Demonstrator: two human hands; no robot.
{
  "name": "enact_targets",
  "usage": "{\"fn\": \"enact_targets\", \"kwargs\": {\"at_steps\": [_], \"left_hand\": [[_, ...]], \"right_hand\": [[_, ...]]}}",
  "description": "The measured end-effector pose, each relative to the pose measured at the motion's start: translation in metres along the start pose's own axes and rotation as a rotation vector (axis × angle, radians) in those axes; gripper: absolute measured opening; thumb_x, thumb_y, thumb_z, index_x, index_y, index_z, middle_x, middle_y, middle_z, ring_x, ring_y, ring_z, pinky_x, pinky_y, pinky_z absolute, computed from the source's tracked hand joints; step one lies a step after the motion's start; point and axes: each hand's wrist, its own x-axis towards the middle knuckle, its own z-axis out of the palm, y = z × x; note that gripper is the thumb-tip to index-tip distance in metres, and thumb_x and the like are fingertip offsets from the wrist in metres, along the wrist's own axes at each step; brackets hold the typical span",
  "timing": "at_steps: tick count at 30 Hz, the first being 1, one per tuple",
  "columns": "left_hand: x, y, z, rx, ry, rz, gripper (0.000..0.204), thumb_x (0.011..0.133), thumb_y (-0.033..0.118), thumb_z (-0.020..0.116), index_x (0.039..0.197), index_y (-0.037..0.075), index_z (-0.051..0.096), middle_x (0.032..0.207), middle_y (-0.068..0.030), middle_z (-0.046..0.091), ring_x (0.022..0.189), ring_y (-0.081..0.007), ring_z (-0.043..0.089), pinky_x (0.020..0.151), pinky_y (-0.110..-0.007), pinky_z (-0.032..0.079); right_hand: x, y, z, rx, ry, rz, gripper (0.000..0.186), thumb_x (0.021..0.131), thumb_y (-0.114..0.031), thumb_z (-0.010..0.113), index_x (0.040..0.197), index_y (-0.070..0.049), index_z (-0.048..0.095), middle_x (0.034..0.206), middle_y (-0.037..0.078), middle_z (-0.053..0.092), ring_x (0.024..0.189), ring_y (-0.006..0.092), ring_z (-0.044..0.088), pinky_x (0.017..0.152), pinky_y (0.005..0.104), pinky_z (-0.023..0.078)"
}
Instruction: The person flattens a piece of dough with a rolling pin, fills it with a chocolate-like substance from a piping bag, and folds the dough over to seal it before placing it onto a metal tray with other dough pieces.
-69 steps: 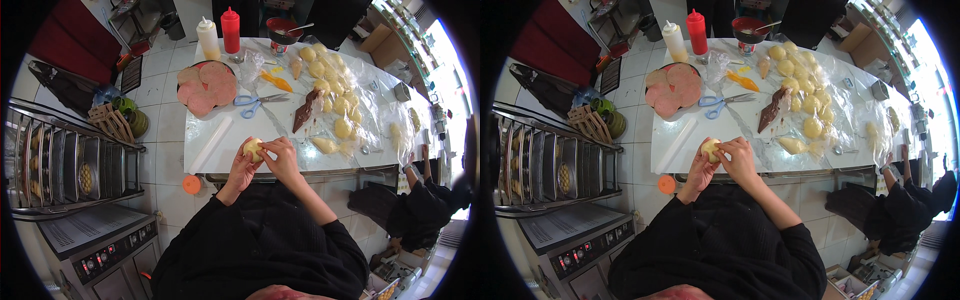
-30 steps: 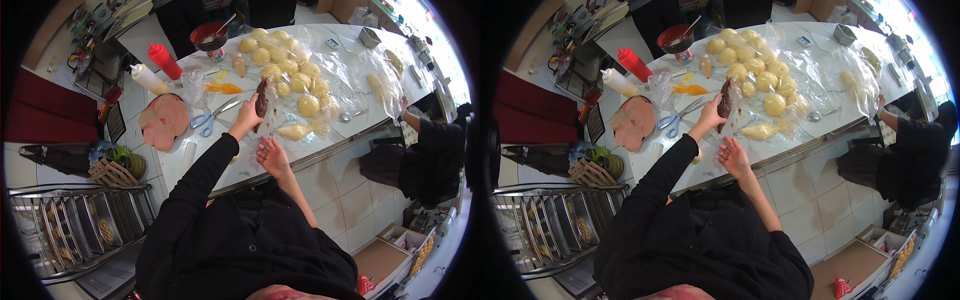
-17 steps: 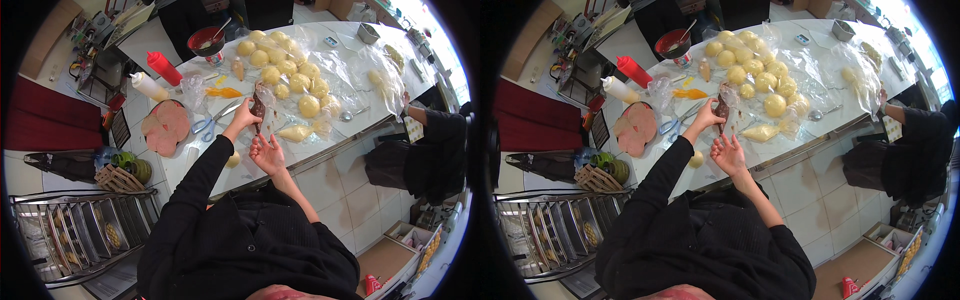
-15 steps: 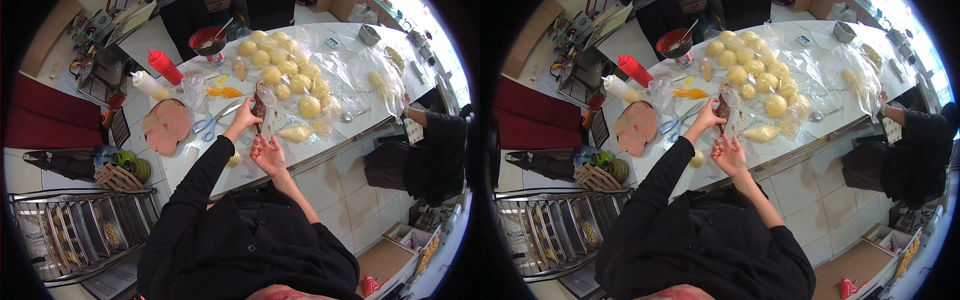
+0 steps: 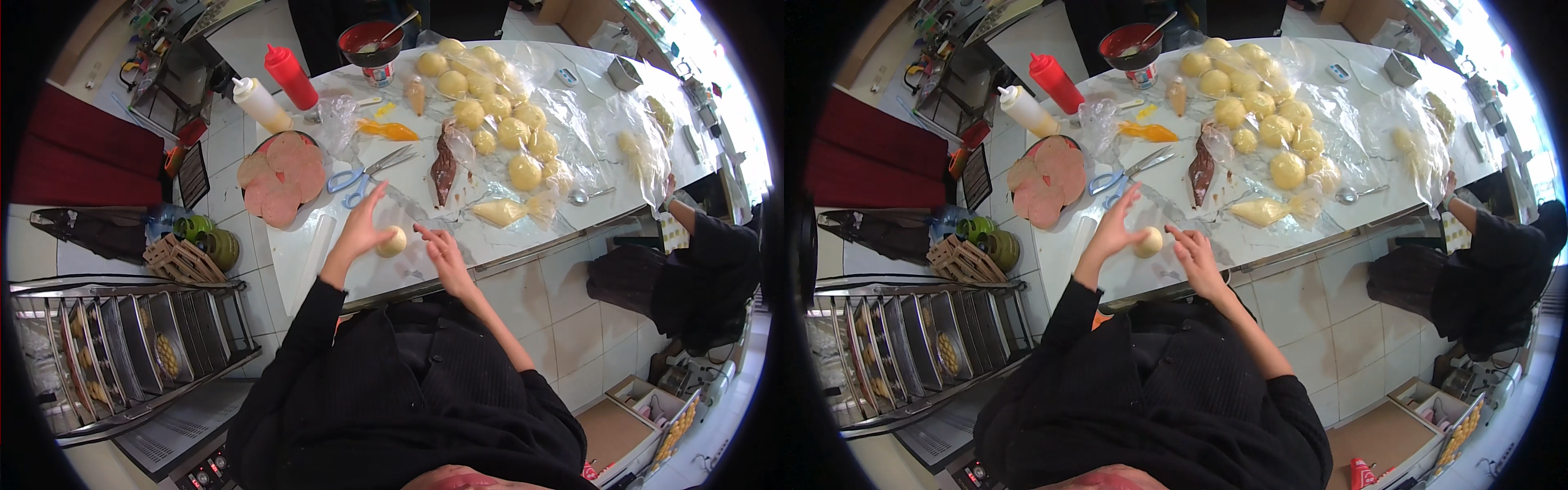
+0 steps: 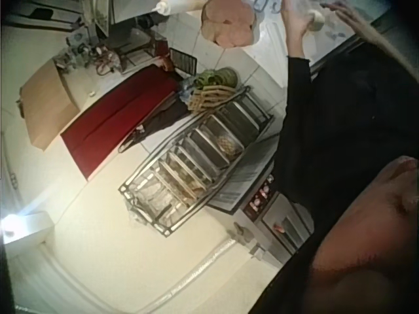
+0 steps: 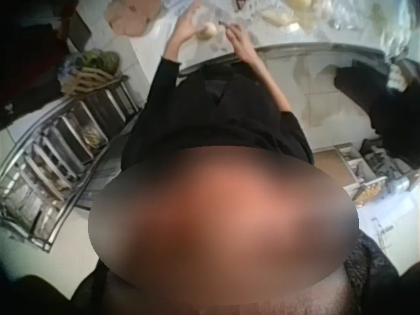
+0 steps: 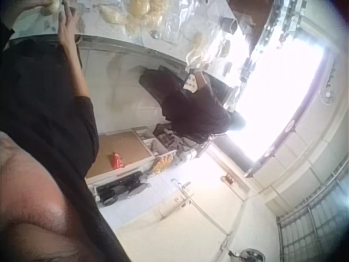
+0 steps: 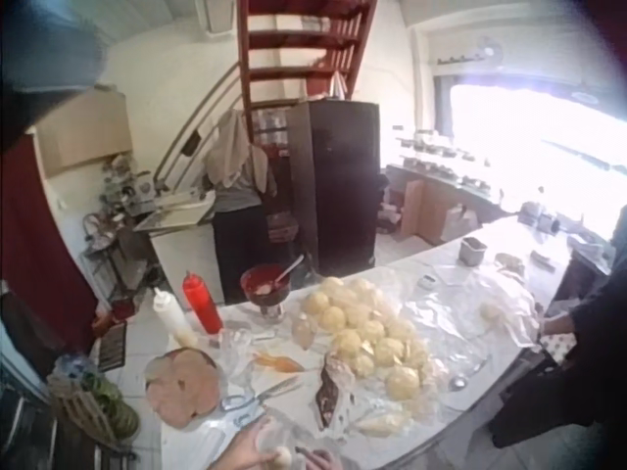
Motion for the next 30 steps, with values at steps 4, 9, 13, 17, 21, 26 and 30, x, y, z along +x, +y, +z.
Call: {"fn": "enact_targets", "kwargs": {"at_steps": [4,9,13,17,21,26,30], "left_hand": [[-0.056,-0.022,0.021,0.074,0.09,0.056,0.098,0.056,0.011,0.08,0.139,0.016,0.027,0.125,-0.0161,0.047,0.111,-0.0324,0.049,0.096,-0.04,0.038],[-0.056,-0.022,0.039,0.008,0.166,0.078,0.097,0.057,0.006,0.077,0.139,0.017,0.026,0.119,-0.0115,0.053,0.107,-0.0304,0.05,0.095,-0.039,0.039],[-0.054,-0.021,0.043,-0.015,0.192,0.012,0.096,0.058,0.005,0.077,0.138,0.017,0.026,0.113,-0.0089,0.057,0.105,-0.0296,0.051,0.093,-0.039,0.04],[-0.052,-0.02,0.043,0.028,0.189,0.006,0.096,0.056,0.004,0.076,0.138,0.017,0.027,0.111,-0.0084,0.058,0.102,-0.0293,0.052,0.091,-0.039,0.041],[-0.051,-0.021,0.043,0.028,0.183,0.008,0.097,0.056,0.005,0.076,0.138,0.018,0.026,0.112,-0.0085,0.057,0.105,-0.0297,0.05,0.092,-0.038,0.04],[-0.059,-0.016,0.038,0.034,0.212,0.078,0.095,0.06,0.009,0.076,0.139,0.017,0.024,0.12,-0.0138,0.05,0.11,-0.0317,0.046,0.094,-0.04,0.039],[-0.082,-0.009,0.022,-0.003,0.389,0.109,0.079,0.068,0.008,0.07,0.136,0.011,0.031,0.123,-0.0175,0.045,0.111,-0.0331,0.045,0.095,-0.04,0.037]], "right_hand": [[0.001,-0.011,0.023,-0.563,-0.043,-0.126,0.048,0.088,-0.039,0.049,0.13,-0.017,0.046,0.119,0.015,0.041,0.111,0.0318,0.035,0.094,0.0412,0.03],[0.006,-0.015,0.038,-0.937,-0.016,-0.261,0.054,0.083,-0.046,0.054,0.13,-0.019,0.045,0.127,0.016,0.036,0.117,0.0345,0.032,0.092,0.0472,0.028],[0.002,-0.016,0.042,-1.086,-0.036,-0.309,0.057,0.08,-0.049,0.056,0.128,-0.019,0.046,0.129,0.015,0.035,0.121,0.0347,0.028,0.091,0.0489,0.026],[-0.01,-0.024,0.041,-1.182,-0.077,-0.287,0.056,0.079,-0.049,0.057,0.125,-0.018,0.049,0.13,0.014,0.034,0.123,0.035,0.026,0.092,0.05,0.025],[-0.015,-0.037,0.026,-1.135,-0.153,-0.233,0.051,0.081,-0.045,0.058,0.124,-0.019,0.052,0.133,0.014,0.032,0.124,0.0346,0.024,0.094,0.0502,0.023],[-0.014,-0.012,-0.003,-1.221,0.172,-0.015,0.055,0.083,-0.046,0.054,0.126,-0.012,0.048,0.124,0.015,0.038,0.119,0.034,0.029,0.093,0.05,0.023],[-0.028,-0.001,-0.007,-1.395,0.08,0.12,0.06,0.084,-0.048,0.051,0.129,-0.009,0.044,0.121,0.017,0.039,0.116,0.0337,0.03,0.092,0.0517,0.023]]}}
